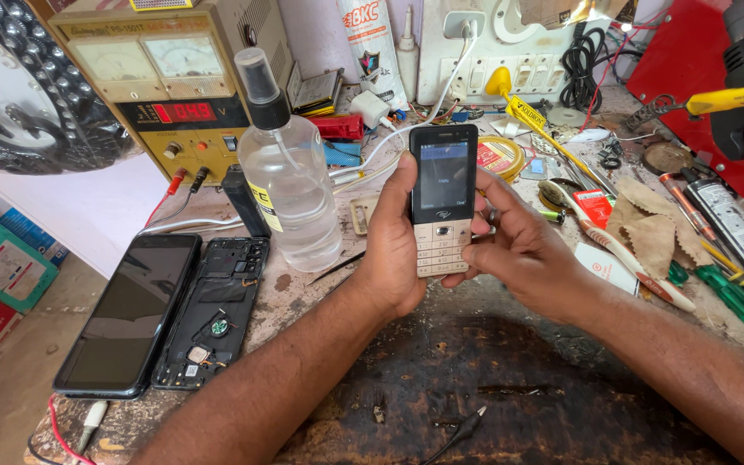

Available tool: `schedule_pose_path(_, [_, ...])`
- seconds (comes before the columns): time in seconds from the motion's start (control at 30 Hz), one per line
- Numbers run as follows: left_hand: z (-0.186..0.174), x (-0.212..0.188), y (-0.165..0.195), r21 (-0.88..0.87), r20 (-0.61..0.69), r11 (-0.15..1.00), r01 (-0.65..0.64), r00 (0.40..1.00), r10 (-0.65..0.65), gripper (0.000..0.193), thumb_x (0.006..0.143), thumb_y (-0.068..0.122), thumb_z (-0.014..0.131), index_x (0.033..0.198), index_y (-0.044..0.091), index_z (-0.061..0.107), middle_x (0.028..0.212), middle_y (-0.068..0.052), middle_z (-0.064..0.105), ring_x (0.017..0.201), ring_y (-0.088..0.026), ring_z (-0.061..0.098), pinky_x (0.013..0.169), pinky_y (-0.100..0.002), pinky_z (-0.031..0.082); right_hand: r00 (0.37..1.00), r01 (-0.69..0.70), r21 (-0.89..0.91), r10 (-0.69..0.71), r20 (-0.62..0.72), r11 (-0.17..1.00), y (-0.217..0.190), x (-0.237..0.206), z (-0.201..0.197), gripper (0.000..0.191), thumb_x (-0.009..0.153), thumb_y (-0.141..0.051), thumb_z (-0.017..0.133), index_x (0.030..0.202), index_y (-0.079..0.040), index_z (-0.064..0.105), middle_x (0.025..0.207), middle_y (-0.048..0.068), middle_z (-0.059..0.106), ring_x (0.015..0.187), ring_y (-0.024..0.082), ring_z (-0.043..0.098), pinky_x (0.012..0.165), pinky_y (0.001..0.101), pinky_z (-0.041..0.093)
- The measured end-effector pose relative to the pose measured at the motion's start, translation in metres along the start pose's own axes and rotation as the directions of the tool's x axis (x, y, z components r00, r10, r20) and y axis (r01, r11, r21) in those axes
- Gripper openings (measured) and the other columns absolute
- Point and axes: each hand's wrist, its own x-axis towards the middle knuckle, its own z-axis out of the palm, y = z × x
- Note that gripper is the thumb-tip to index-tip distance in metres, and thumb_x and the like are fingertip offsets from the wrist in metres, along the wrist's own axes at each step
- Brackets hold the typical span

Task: The person removes the back cover of a feature phone, inserts a battery, and powers it on. They then navigate the phone's menus using the keypad, checking the display and responsiveness.

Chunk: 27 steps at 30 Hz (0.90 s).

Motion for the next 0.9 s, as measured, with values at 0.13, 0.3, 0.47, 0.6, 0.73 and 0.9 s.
schedule_pose_path(0.13, [0.002,0.002,-0.003,-0.009,0.004,0.999,-0.045,0.999,0.045,0.074,0.104,0.07,0.034,0.112,0.005,0.068,0.088,-0.007,0.073,0.069,-0.017,0.068,0.055,-0.03,0.051,1.0,0.02,0.004,-0.02,-0.003,1.0,-0.001,-0.001,0.005,0.09,0.085,0.01,0.058,0.162,-0.017,0.022,0.13,0.003,0.058,0.111,0.015,0.064,0.086,0.0396,0.063])
schedule_pose_path(0.3, [0.008,0.006,-0.012,-0.006,-0.066,0.992,-0.127,0.99,0.126,0.067,0.107,0.062,0.035,0.114,0.003,0.067,0.094,-0.009,0.071,0.084,-0.019,0.07,0.081,-0.038,0.059,0.994,0.078,-0.094,-0.085,-0.071,0.992,0.001,-0.003,0.017,0.099,0.079,0.012,0.071,0.16,-0.018,0.021,0.13,0.0,0.053,0.118,0.012,0.061,0.096,0.0313,0.054])
schedule_pose_path(0.47, [0.007,0.006,-0.014,-0.01,-0.069,0.994,-0.108,0.992,0.107,0.068,0.107,0.064,0.035,0.113,0.004,0.066,0.09,-0.009,0.07,0.08,-0.019,0.07,0.078,-0.037,0.06,0.989,0.077,-0.075,-0.086,-0.12,0.994,0.004,-0.001,0.022,0.095,0.078,0.012,0.072,0.156,-0.017,0.026,0.128,0.002,0.054,0.117,0.013,0.062,0.095,0.0314,0.055])
schedule_pose_path(0.6, [0.008,0.007,-0.018,-0.051,-0.075,0.993,-0.11,0.992,0.106,0.067,0.109,0.063,0.036,0.112,0.003,0.066,0.092,-0.008,0.071,0.081,-0.018,0.069,0.078,-0.037,0.06,0.98,0.058,-0.138,-0.083,-0.181,0.989,0.006,-0.001,0.025,0.093,0.075,0.011,0.072,0.152,-0.016,0.028,0.124,0.003,0.054,0.114,0.014,0.064,0.091,0.032,0.058])
schedule_pose_path(0.73, [0.007,0.006,-0.017,-0.022,-0.065,0.995,-0.094,0.994,0.092,0.069,0.107,0.064,0.035,0.112,0.003,0.066,0.089,-0.009,0.071,0.08,-0.019,0.07,0.078,-0.036,0.06,0.98,0.048,-0.17,-0.079,-0.181,0.984,0.005,-0.001,0.025,0.093,0.075,0.011,0.072,0.152,-0.017,0.027,0.124,0.002,0.054,0.112,0.012,0.064,0.089,0.0307,0.058])
schedule_pose_path(0.9, [0.004,0.004,-0.009,-0.031,-0.044,0.997,-0.071,0.997,0.07,0.072,0.106,0.065,0.034,0.115,0.002,0.066,0.091,-0.011,0.072,0.081,-0.02,0.071,0.075,-0.034,0.06,0.998,0.025,-0.082,-0.03,-0.058,0.996,-0.001,-0.001,0.015,0.093,0.079,0.012,0.066,0.156,-0.018,0.023,0.125,0.002,0.054,0.105,0.01,0.061,0.081,0.0314,0.057])
